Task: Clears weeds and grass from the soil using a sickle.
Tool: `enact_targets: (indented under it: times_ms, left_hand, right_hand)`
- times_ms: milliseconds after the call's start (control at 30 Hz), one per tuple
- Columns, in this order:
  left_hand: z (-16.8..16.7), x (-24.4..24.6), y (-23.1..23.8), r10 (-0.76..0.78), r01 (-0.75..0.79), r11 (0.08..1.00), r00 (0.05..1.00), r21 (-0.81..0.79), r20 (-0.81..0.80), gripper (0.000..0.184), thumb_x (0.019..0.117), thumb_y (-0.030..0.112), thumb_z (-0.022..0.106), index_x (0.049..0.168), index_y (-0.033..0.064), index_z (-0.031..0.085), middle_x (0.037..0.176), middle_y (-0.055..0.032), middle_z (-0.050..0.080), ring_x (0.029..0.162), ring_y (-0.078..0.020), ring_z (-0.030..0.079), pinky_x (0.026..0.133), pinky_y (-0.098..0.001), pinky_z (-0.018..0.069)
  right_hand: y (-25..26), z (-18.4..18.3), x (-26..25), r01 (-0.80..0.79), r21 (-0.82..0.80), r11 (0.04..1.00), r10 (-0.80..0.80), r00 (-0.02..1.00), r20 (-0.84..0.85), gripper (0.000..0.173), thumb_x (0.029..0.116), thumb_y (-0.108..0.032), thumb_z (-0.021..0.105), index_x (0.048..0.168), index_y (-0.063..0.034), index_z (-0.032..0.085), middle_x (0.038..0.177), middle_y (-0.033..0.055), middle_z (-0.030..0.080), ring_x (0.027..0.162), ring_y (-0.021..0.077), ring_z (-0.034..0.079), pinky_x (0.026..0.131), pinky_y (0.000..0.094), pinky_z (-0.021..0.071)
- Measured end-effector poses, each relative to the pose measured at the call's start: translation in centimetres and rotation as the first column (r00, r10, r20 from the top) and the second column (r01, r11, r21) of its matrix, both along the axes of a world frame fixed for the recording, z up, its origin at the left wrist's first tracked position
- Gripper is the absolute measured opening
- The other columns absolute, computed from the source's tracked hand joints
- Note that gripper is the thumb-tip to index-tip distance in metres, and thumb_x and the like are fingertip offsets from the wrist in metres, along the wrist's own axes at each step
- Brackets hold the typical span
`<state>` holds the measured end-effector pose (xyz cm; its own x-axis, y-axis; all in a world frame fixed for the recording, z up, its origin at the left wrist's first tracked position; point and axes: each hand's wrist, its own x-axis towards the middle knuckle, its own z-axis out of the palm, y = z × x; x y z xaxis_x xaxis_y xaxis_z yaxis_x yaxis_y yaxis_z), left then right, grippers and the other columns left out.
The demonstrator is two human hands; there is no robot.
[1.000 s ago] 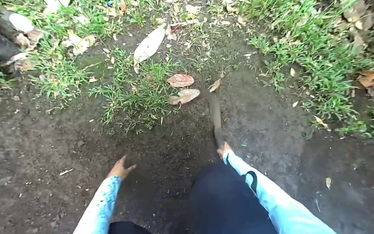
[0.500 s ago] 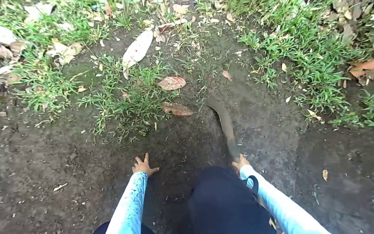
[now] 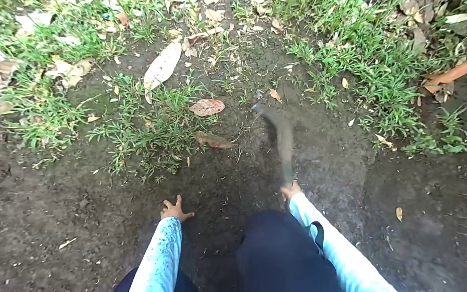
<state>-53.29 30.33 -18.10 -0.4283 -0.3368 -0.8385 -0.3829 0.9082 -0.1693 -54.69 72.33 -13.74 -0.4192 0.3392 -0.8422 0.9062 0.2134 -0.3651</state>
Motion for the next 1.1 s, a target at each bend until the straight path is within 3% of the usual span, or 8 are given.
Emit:
enact_targets:
  times_ms: [100,233,433,600,700,833,967,1100]
  left_hand:
    - [0.1,0.3,0.1,0.033,-0.033,0.999,0.999,0.017,0.007,0.109,0.0839,0.054,0.08,0.166,0.0242,0.016,0.167,-0.0339,0.005,0.147,-0.0549,0.03,0.116,-0.062,0.0329]
    - [0.5,0.3,-0.7,0.047,-0.045,0.997,0.998,0.061,-0.034,0.105,0.0841,0.048,0.083,0.165,0.0277,0.019,0.167,-0.0324,0.007,0.146,-0.0554,0.032,0.115,-0.0641,0.0345]
    - [0.4,-0.3,0.0,0.074,-0.073,0.996,0.997,0.049,-0.005,0.102,0.0859,0.048,0.081,0.165,0.0278,0.019,0.167,-0.0331,0.003,0.146,-0.057,0.03,0.114,-0.0637,0.0339]
    - [0.4,-0.5,-0.7,0.078,-0.076,0.995,0.997,0.062,-0.023,0.1,0.0856,0.045,0.082,0.164,0.0299,0.022,0.168,-0.0314,0.007,0.144,-0.055,0.035,0.114,-0.0634,0.0353]
    - [0.4,-0.5,-0.3,0.074,-0.074,0.996,0.997,0.051,-0.004,0.102,0.0854,0.044,0.083,0.165,0.0308,0.02,0.168,-0.0309,0.005,0.144,-0.0552,0.035,0.114,-0.0631,0.0353]
    - [0.6,-0.6,0.1,0.068,-0.069,0.996,0.998,0.05,0.018,0.102,0.0862,0.046,0.081,0.165,0.028,0.019,0.167,-0.0333,0.003,0.144,-0.0564,0.033,0.114,-0.0633,0.035]
    - [0.6,-0.4,-0.8,0.069,-0.068,0.994,0.998,0.085,-0.014,0.099,0.086,0.041,0.083,0.164,0.0321,0.023,0.168,-0.0304,0.005,0.144,-0.0545,0.036,0.113,-0.064,0.0363]
    - [0.5,-0.1,-0.8,0.056,-0.056,0.995,0.998,0.077,-0.007,0.097,0.0869,0.042,0.082,0.164,0.0353,0.023,0.168,-0.03,0.004,0.144,-0.0548,0.036,0.113,-0.0634,0.0369]
  right_hand:
    - [-1.0,-1.5,-2.9,0.064,0.123,0.99,-0.062,0.998,-0.017,0.055,0.0995,-0.006,0.063,0.146,0.0048,0.037,0.096,0.0188,0.06,0.069,0.0229,0.063,0.065,0.0357,0.0562]
    - [1.9,-3.1,3.5,-0.506,0.092,0.857,0.471,0.845,0.254,0.082,0.0966,-0.024,0.071,0.16,0.0002,0.027,0.147,0.0284,0.053,0.137,0.0395,0.055,0.116,0.054,0.0418]
    - [1.2,0.3,-3.1,0.055,0.116,0.992,-0.046,0.996,-0.074,0.06,0.1025,-0.009,0.061,0.152,0.0028,0.03,0.1,0.0195,0.059,0.069,0.0222,0.06,0.067,0.0363,0.0543]
    - [2.4,-2.1,2.3,-0.495,0.11,0.862,0.461,0.855,0.24,0.08,0.0979,-0.023,0.069,0.161,0.0007,0.025,0.149,0.029,0.051,0.137,0.0388,0.054,0.116,0.0528,0.0418]
    - [3.7,0.4,1.5,-0.301,0.091,0.949,0.287,0.948,0.14,0.072,0.1008,-0.015,0.066,0.159,-0.0011,0.027,0.129,0.0282,0.062,0.105,0.0344,0.069,0.094,0.0473,0.0552]
    - [0.5,-0.4,-3.7,0.091,0.085,0.992,-0.084,0.993,-0.084,0.054,0.1012,-0.007,0.061,0.147,0.0041,0.034,0.09,0.0156,0.056,0.061,0.0201,0.057,0.058,0.033,0.053]
    - [1.9,-6.0,5.5,-0.566,0.089,0.82,0.542,0.816,0.201,0.081,0.0891,-0.023,0.078,0.155,0.0011,0.038,0.144,0.0271,0.057,0.131,0.0377,0.058,0.112,0.0537,0.0451]
    - [4.3,-3.4,7.6,-0.546,0.084,0.833,0.511,0.82,0.258,0.081,0.0938,-0.024,0.074,0.16,-0.0047,0.031,0.142,0.0264,0.059,0.131,0.0391,0.059,0.113,0.0557,0.0441]
